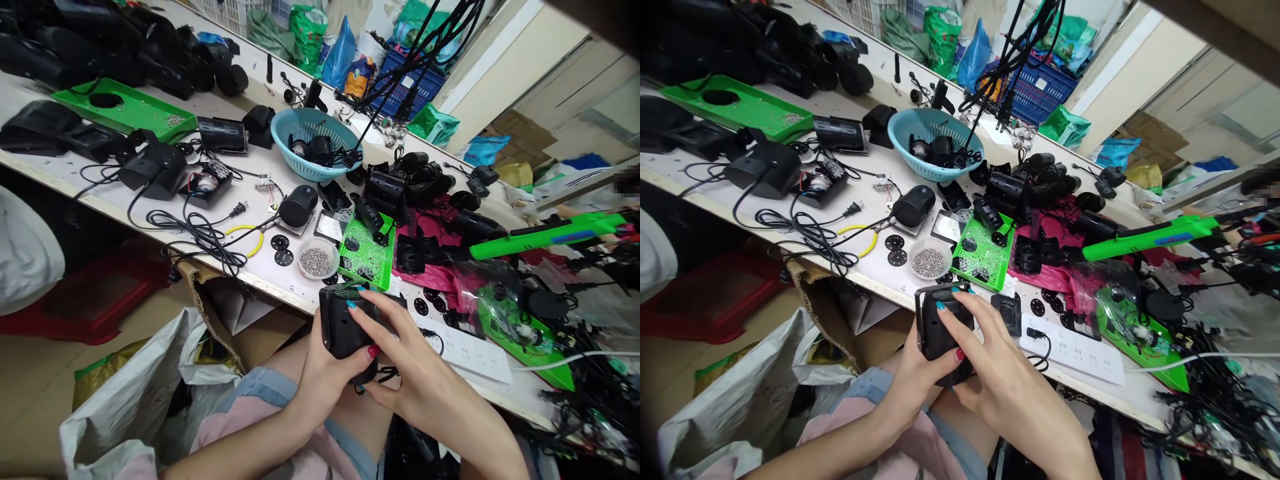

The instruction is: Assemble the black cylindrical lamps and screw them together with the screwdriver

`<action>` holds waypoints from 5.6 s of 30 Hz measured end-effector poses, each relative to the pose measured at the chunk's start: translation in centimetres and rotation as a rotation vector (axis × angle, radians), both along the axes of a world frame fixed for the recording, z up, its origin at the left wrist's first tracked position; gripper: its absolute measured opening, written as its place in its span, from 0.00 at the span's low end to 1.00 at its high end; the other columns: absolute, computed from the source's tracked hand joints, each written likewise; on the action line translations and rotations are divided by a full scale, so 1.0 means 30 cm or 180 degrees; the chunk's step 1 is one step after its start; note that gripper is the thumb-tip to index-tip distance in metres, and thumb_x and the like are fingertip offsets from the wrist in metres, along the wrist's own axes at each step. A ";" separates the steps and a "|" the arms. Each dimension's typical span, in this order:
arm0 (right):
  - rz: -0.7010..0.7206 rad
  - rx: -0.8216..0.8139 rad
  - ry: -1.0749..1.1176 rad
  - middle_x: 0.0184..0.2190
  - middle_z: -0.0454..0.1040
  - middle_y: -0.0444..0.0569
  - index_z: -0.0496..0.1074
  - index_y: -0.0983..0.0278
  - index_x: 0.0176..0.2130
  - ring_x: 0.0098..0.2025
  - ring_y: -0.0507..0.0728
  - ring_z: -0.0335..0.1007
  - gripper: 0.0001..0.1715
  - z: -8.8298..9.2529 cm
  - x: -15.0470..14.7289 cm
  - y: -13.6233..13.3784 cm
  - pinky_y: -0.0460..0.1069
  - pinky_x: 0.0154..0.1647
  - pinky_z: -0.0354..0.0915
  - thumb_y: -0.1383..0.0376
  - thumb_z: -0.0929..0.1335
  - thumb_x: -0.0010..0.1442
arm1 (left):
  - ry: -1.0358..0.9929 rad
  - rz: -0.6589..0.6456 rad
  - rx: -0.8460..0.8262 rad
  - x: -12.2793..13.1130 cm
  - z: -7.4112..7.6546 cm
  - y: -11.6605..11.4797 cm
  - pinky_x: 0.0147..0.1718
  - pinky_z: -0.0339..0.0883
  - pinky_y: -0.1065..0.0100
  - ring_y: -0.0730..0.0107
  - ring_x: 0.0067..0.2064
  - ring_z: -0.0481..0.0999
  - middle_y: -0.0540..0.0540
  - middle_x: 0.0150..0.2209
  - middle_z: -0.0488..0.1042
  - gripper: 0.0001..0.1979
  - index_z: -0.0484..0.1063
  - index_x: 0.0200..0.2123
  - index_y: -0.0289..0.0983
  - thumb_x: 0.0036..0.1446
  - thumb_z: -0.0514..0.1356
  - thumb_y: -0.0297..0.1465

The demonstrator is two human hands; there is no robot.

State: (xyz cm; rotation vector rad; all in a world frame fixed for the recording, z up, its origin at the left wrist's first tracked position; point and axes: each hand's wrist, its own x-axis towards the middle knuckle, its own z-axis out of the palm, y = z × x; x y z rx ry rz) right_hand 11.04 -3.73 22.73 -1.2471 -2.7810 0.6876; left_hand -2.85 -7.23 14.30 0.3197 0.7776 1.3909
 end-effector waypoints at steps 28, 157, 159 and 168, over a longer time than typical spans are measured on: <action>-0.0181 0.0005 0.0008 0.72 0.40 0.50 0.38 0.48 0.72 0.75 0.62 0.37 0.56 -0.016 0.031 -0.028 0.63 0.70 0.58 0.76 0.65 0.56 | 0.0184 -0.0258 0.0027 0.012 -0.008 -0.004 0.52 0.70 0.60 0.55 0.54 0.77 0.43 0.53 0.77 0.33 0.69 0.57 0.43 0.49 0.74 0.33; -0.1094 -0.0395 0.0915 0.71 0.42 0.50 0.45 0.47 0.71 0.73 0.64 0.44 0.57 -0.085 0.069 -0.067 0.62 0.68 0.61 0.68 0.74 0.53 | -0.0022 -0.1114 -0.0447 0.001 0.002 0.022 0.56 0.67 0.59 0.51 0.60 0.71 0.44 0.54 0.77 0.36 0.72 0.58 0.41 0.44 0.75 0.31; -0.1090 -0.0447 0.0905 0.71 0.42 0.50 0.45 0.48 0.71 0.73 0.64 0.45 0.57 -0.087 0.069 -0.065 0.61 0.68 0.62 0.68 0.74 0.53 | -0.0037 -0.1118 -0.0435 -0.001 0.003 0.023 0.56 0.67 0.61 0.52 0.60 0.71 0.45 0.53 0.78 0.36 0.72 0.58 0.41 0.44 0.75 0.31; -0.1086 -0.0212 0.0938 0.71 0.43 0.49 0.46 0.48 0.71 0.73 0.64 0.46 0.57 -0.069 0.084 -0.070 0.59 0.68 0.63 0.67 0.75 0.53 | -0.0062 -0.1190 -0.0262 -0.006 -0.003 0.037 0.56 0.66 0.60 0.52 0.60 0.71 0.43 0.55 0.77 0.39 0.69 0.61 0.41 0.46 0.75 0.34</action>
